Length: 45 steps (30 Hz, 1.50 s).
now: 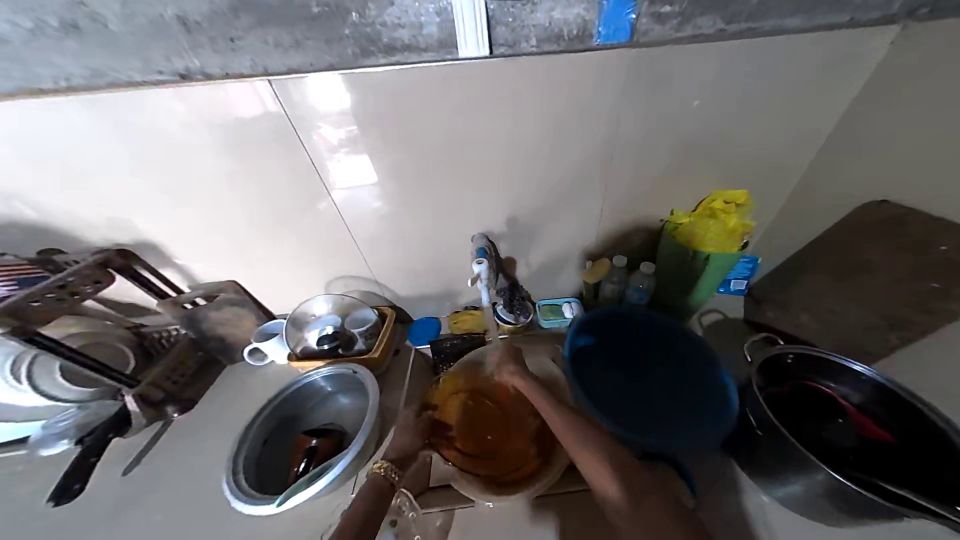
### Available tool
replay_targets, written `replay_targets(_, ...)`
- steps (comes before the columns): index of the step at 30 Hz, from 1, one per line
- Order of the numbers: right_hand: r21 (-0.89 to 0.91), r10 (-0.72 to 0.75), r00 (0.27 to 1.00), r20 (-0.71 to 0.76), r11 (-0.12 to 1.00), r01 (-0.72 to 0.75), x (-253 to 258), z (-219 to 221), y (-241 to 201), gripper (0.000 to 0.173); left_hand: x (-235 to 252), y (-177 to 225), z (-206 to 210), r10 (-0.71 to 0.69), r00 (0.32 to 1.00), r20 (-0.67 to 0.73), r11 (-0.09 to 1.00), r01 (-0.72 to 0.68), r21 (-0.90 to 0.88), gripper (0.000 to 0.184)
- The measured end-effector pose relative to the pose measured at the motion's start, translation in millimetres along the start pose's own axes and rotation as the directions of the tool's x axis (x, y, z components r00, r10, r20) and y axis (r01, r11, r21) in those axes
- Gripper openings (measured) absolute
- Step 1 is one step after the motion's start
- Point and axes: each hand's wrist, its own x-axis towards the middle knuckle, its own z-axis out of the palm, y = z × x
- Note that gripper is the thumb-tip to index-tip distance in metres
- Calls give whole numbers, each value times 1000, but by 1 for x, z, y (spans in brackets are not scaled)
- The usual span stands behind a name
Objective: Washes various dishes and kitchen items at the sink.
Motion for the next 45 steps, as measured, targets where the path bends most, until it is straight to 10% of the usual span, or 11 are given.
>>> replay_targets(4,529,80,997,3,846,-69,48,18,5,29,12,-5,6,-24,999,36,1000,24,5,37)
replay_targets(21,494,-59,954,293,864,-98,39,-27,-21,26,52,6,43,-4,995,101,1000,6,-15,38)
replay_targets(31,529,-6,995,97,847,-47,54,-14,-2,29,77,-18,39,-138,981,133,989,144,-32,41)
replay_targets(45,524,202,979,31,831,-188,13,21,11,36,91,-32,49,-197,962,190,901,102,421,37)
